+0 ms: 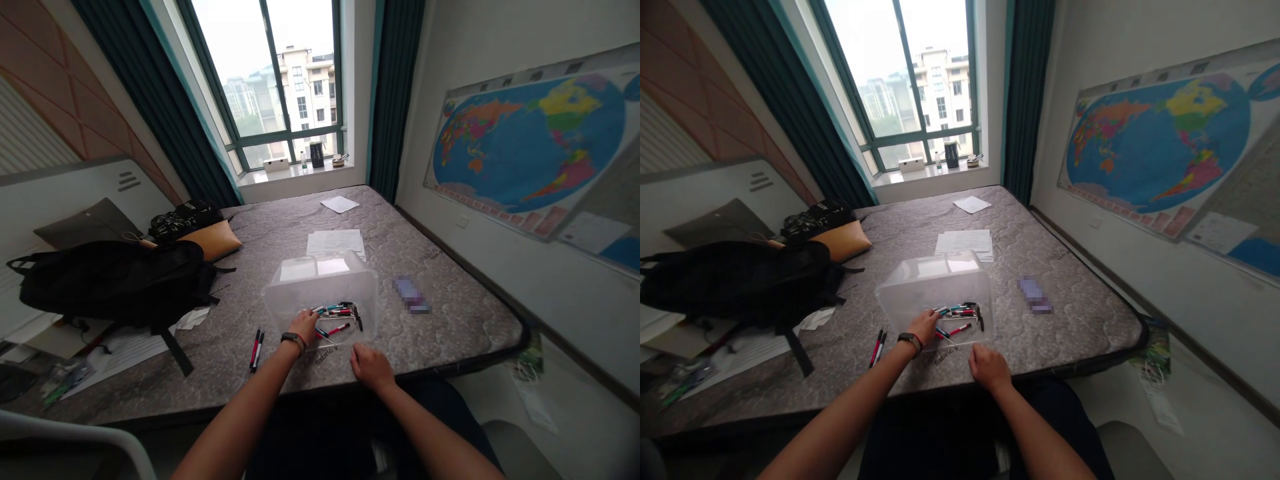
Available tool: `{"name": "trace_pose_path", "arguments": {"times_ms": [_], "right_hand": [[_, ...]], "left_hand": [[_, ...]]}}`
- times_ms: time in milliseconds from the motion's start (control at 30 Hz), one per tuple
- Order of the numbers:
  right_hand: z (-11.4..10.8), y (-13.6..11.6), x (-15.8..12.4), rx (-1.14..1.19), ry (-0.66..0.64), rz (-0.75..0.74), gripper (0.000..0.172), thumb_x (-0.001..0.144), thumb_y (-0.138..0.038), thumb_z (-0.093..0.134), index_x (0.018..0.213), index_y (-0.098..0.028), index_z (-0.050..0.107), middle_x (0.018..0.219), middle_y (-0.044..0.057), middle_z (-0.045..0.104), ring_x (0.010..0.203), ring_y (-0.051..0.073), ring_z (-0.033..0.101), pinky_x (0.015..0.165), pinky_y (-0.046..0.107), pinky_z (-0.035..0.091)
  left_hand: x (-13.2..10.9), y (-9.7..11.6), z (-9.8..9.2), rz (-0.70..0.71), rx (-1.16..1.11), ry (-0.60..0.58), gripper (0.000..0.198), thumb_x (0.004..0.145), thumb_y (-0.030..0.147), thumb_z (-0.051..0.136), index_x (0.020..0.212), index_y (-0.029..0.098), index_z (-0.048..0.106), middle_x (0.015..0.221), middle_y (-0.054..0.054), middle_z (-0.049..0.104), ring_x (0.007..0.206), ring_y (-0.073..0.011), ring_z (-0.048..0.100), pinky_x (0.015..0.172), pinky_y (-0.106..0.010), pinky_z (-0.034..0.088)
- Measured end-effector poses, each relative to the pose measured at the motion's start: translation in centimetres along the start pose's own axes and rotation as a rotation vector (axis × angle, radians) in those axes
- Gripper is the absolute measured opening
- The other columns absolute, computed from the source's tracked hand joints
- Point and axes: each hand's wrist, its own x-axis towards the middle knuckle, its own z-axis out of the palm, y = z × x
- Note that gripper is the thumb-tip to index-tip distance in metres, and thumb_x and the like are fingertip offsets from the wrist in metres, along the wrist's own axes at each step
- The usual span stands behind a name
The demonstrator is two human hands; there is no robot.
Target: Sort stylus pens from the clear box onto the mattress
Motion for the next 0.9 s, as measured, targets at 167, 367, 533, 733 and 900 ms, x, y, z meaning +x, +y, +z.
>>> {"name": "trace_pose_path", "arguments": {"times_ms": [167, 367, 533, 733, 900], "right_hand": [[-0.3, -0.1, 0.0, 0.015, -0.024, 0.015, 0.018, 0.093, -0.025, 0.043, 0.089, -0.021, 0.060, 0.084, 0.005, 0.068, 0.072, 0.016, 0.063, 0.060, 0.026, 0.033], [-0.4, 0.0, 0.1, 0.012, -0.023, 0.014, 0.017, 0.092, -0.024, 0.044, 0.088, -0.021, 0.060, 0.083, 0.005, 0.068, 0.071, 0.016, 0.063, 0.060, 0.025, 0.033], [-0.1, 0.1, 0.0, 0.000, 0.006, -0.011, 0.017, 0.093, -0.023, 0.043, 0.088, -0.021, 0.060, 0.082, 0.004, 0.068, 0.070, 0.016, 0.063, 0.059, 0.026, 0.032], [-0.1, 0.2, 0.0, -0.004, 0.001, -0.007, 0.016, 0.093, -0.024, 0.044, 0.088, -0.021, 0.059, 0.082, 0.004, 0.068, 0.070, 0.016, 0.063, 0.059, 0.026, 0.032], [-0.1, 0.1, 0.0, -0.005, 0.007, -0.006, 0.017, 0.092, -0.024, 0.044, 0.087, -0.021, 0.060, 0.082, 0.004, 0.068, 0.071, 0.016, 0.064, 0.060, 0.025, 0.033]], "left_hand": [[2.1, -1.4, 0.3, -0.133, 0.009, -0.039, 0.034, 0.090, 0.010, 0.037, 0.112, 0.020, 0.061, 0.112, -0.014, 0.060, 0.103, -0.0228, 0.060, 0.083, -0.033, 0.048], [3.4, -1.5, 0.4, -0.215, 0.000, -0.079, 0.028, 0.091, 0.017, 0.043, 0.109, 0.020, 0.063, 0.111, -0.012, 0.062, 0.100, -0.0202, 0.063, 0.081, -0.030, 0.048], [3.6, -1.3, 0.4, -0.243, -0.009, -0.073, 0.026, 0.091, 0.020, 0.044, 0.107, 0.020, 0.065, 0.112, -0.013, 0.062, 0.098, -0.0211, 0.063, 0.081, -0.031, 0.049], [4.0, -1.9, 0.7, -0.227, -0.064, 0.007, 0.023, 0.089, 0.019, 0.047, 0.097, 0.017, 0.068, 0.107, -0.015, 0.062, 0.104, -0.0244, 0.059, 0.084, -0.034, 0.047], [2.6, -1.2, 0.9, -0.170, -0.198, 0.164, 0.019, 0.091, 0.022, 0.047, 0.096, 0.017, 0.065, 0.104, -0.012, 0.063, 0.098, -0.0201, 0.061, 0.084, -0.031, 0.048]]}}
